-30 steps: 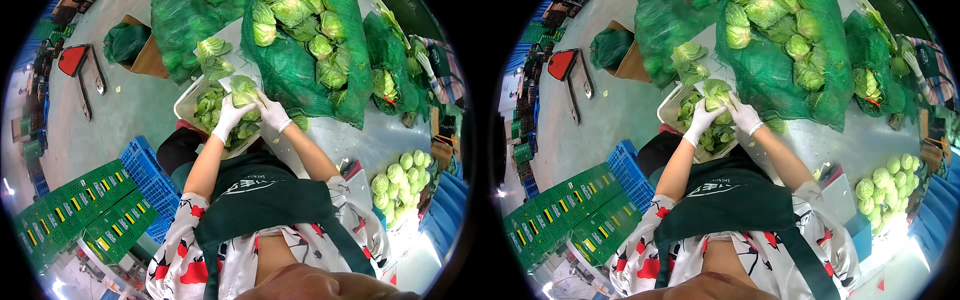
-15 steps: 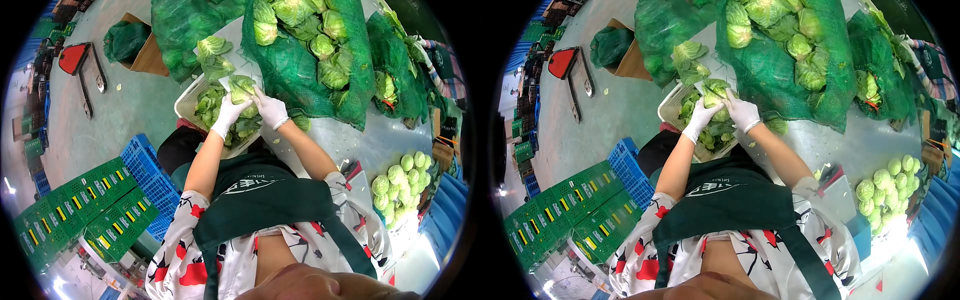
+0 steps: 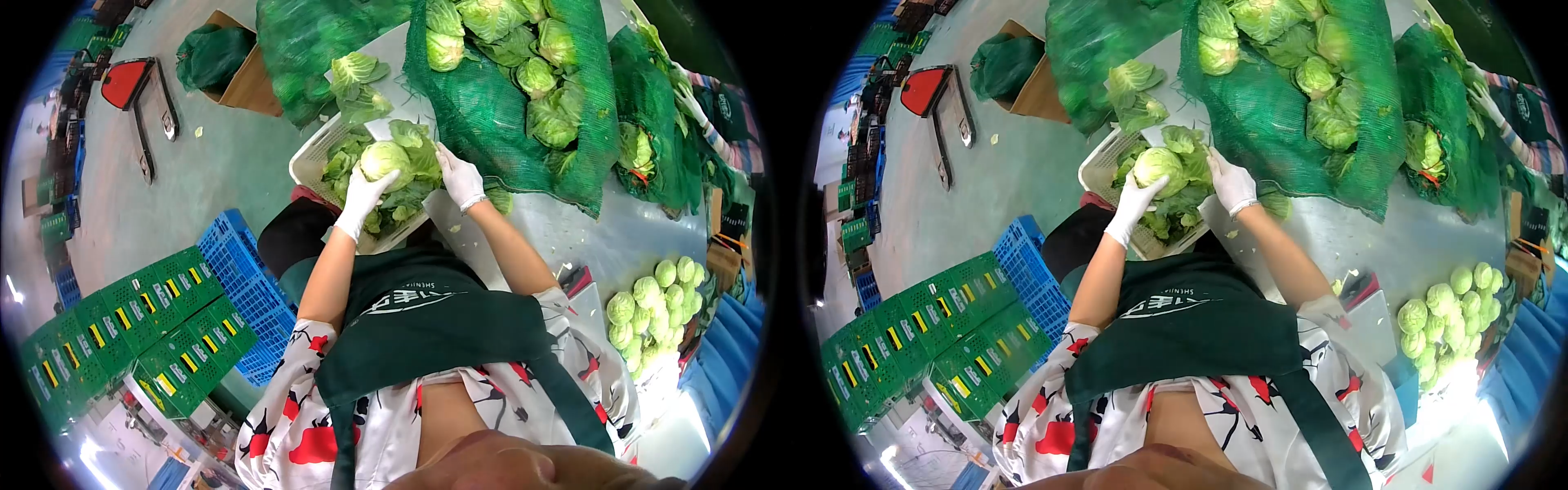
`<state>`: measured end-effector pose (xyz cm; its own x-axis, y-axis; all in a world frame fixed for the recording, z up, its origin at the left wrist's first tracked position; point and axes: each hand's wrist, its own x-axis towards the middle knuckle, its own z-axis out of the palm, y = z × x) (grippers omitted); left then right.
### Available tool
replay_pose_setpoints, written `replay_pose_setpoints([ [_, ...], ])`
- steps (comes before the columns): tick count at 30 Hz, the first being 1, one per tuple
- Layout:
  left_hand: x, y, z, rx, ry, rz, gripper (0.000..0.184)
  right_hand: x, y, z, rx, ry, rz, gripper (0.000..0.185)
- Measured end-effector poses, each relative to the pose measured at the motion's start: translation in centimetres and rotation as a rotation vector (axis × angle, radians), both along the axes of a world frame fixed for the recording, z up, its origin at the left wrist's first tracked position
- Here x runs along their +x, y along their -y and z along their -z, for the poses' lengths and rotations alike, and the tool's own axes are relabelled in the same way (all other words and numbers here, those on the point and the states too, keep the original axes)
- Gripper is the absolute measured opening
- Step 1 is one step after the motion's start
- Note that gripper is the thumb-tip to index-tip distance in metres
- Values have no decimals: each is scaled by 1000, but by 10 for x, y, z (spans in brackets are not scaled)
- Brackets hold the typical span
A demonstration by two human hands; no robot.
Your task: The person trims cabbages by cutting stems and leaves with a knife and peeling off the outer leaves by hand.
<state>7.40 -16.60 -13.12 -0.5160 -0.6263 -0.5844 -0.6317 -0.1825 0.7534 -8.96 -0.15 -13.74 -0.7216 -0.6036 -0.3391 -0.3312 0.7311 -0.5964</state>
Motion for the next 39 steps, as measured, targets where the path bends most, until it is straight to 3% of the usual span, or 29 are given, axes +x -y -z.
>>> replay_pose_setpoints([
  [1, -5, -2, -2, 30, 12, -88, 89, 1, -1, 5, 0, -6, 26, 46],
  [5, 14, 18, 29, 47, -282, 6, 88, -17, -14, 37, -7, -54, 88, 49],
  [9, 19, 9, 4, 36, -495, 50, 99, -16, -13, 0, -202, 286, 302, 53],
  [13, -3, 2, -43, -258, -386, 290, 104, -4, -7, -26, -466, 392, 333, 52],
  [16, -19, 2, -30, -498, -285, 561, 102, -3, -2, -36, -343, 611, 147, 54],
  [17, -23, 3, -25, -474, -228, 655, 101, -1, 0, -28, -288, 589, 103, 54],
  [20, -25, -6, -7, -660, -189, 577, 102, 2, -1, -1, -180, 349, 23, 53],
  [21, -27, -9, -7, -704, -100, 529, 109, 2, -1, -2, -172, 332, 14, 52],
  [25, -37, -26, -9, -517, 104, 386, 121, 2, 1, -9, -93, 128, -131, 53],
  [29, -45, -26, -10, -608, 56, 441, 104, -3, 14, -50, 139, -22, -366, 55],
  [32, -47, -20, -8, -561, 92, 490, 99, -9, 19, -44, 93, -105, -483, 55],
  [38, -44, -14, -3, -569, 88, 557, 98, -19, 28, -28, 123, -144, -563, 51],
  [39, -43, -14, -4, -569, 62, 563, 99, -24, 30, -24, 85, -116, -466, 50],
])
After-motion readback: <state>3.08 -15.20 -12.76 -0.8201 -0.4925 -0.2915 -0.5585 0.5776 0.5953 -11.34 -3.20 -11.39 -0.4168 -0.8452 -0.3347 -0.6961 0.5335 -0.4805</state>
